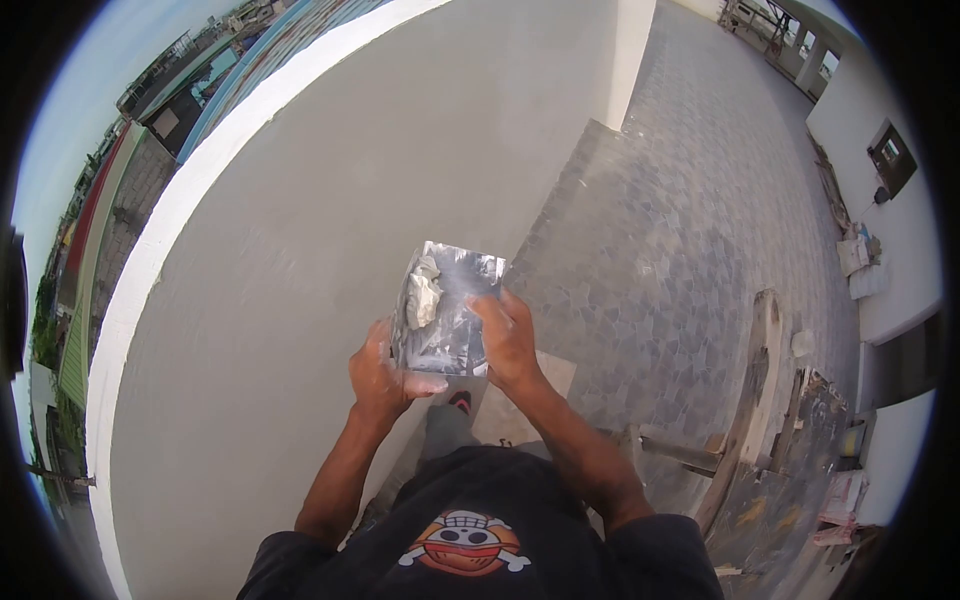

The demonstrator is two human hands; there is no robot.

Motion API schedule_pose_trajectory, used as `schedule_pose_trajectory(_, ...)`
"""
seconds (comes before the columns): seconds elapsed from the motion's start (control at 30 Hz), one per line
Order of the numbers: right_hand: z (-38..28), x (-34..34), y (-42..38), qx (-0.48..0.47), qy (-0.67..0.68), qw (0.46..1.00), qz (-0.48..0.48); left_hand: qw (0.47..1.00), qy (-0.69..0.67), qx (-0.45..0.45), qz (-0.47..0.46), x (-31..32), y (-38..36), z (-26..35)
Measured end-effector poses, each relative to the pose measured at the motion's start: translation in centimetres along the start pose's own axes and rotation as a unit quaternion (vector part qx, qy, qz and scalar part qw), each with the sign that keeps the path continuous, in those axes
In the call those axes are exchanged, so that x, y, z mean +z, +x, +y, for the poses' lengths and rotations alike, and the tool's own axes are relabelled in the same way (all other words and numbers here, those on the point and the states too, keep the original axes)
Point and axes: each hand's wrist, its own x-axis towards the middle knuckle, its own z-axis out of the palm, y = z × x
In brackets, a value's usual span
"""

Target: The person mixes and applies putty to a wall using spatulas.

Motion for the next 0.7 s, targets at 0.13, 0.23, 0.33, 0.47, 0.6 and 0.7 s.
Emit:
schedule_pose_trajectory(0.13, -0.5, 0.7, 0.0, 0.007, 0.020, 1.000, 0.012, 0.998, 0.008, -0.045, -0.050, -1.2, 0.7, 1.1)
schedule_pose_trajectory(0.23, -0.2, 0.5, 0.8, 0.015, 0.062, 0.998, -0.003, 0.998, 0.029, -0.039, -0.040, -0.9, 0.8, 0.9)
schedule_pose_trajectory(0.33, -0.2, 1.1, 0.9, 0.017, 0.108, 0.994, 0.007, 0.998, 0.055, -0.016, -0.018, -0.9, -0.5, 0.0)
schedule_pose_trajectory(0.47, -0.7, 0.5, 1.4, 0.011, 0.142, 0.990, 0.000, 0.996, 0.081, -0.020, -0.021, -0.9, -1.7, -0.7)
schedule_pose_trajectory(0.6, -3.3, -0.5, 1.8, -0.012, 0.157, 0.987, -0.020, 0.996, -0.001, -0.087, -0.028, -0.3, -2.3, 0.2)
schedule_pose_trajectory(0.7, -4.5, -1.2, 1.7, -0.048, 0.137, 0.987, -0.064, 0.960, -0.141, -0.240, 0.017, 0.0, -2.0, 0.7)
